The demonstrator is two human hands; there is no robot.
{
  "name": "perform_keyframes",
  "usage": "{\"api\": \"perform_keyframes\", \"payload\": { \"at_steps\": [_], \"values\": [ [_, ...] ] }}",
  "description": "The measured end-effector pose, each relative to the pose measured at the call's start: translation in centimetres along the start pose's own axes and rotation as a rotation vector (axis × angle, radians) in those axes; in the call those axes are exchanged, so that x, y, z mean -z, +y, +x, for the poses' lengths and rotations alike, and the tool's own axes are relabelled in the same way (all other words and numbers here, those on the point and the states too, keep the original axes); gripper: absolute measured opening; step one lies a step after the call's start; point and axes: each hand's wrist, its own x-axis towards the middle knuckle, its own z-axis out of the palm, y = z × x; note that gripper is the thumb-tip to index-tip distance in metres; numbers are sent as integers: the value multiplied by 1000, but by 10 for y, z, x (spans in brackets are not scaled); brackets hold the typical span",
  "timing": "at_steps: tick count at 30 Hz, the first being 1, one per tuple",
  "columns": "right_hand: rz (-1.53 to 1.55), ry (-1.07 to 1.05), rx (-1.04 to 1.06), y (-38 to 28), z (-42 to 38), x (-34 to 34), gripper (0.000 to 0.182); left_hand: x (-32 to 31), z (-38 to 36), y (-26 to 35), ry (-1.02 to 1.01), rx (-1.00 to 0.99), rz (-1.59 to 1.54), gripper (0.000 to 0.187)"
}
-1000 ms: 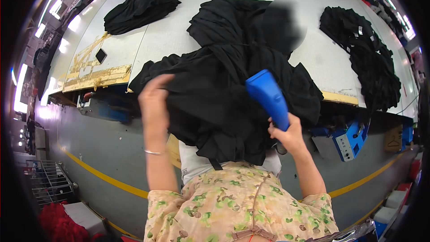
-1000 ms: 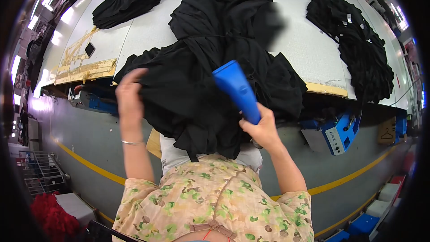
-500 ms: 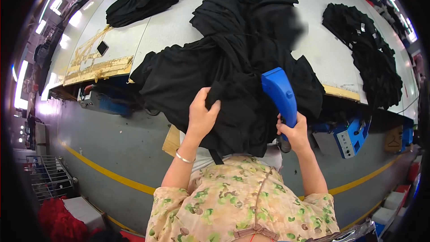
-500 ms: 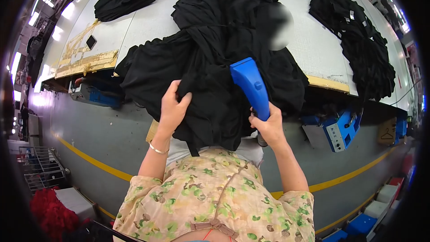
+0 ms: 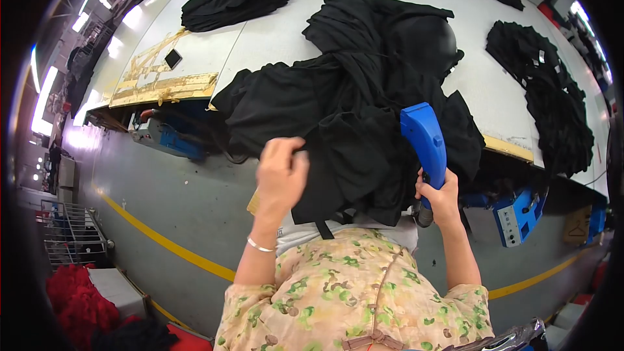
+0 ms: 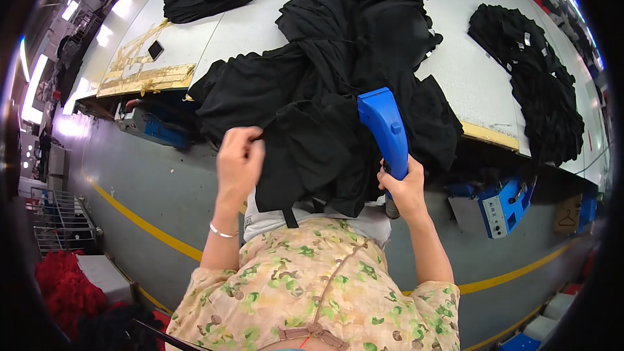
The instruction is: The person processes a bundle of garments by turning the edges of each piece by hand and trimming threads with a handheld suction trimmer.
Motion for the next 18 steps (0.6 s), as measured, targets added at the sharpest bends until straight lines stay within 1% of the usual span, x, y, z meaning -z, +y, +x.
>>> {"api": "perform_keyframes", "payload": {
  "at_steps": [1, 3, 5, 6, 9, 11, 12, 13, 15, 18],
  "values": [
    [3, 2, 2, 0, 0, 0, 19, -11, 7, 24, -71, 71, -138, 21],
    [4, 16, 10, -1, -3, -1, 19, -43, 23, 37, -53, -85, -34, 29],
    [6, 23, 23, -4, -9, 2, 18, -89, 28, 7, -178, -149, -97, 27],
    [7, 24, 33, -6, -12, 6, 18, -94, 29, 14, -180, -105, -128, 23],
    [31, 60, 33, -10, -17, 19, 19, -90, 27, 64, -196, -336, -413, 19],
    [22, 105, 36, -18, -16, 22, 21, -89, 10, 86, -371, -328, -549, 18],
    [50, 101, 57, -19, -13, 23, 21, -103, 1, 76, -512, -352, -556, 17],
    [77, 95, 76, -18, -11, 24, 21, -123, -13, 59, -543, -525, -569, 17],
    [77, 78, 70, -19, -9, 18, 22, -119, -48, 58, -529, -739, -316, 21],
    [50, 40, 50, -16, -8, 9, 22, -76, -48, 64, -489, -425, -605, 29]
  ]
}}
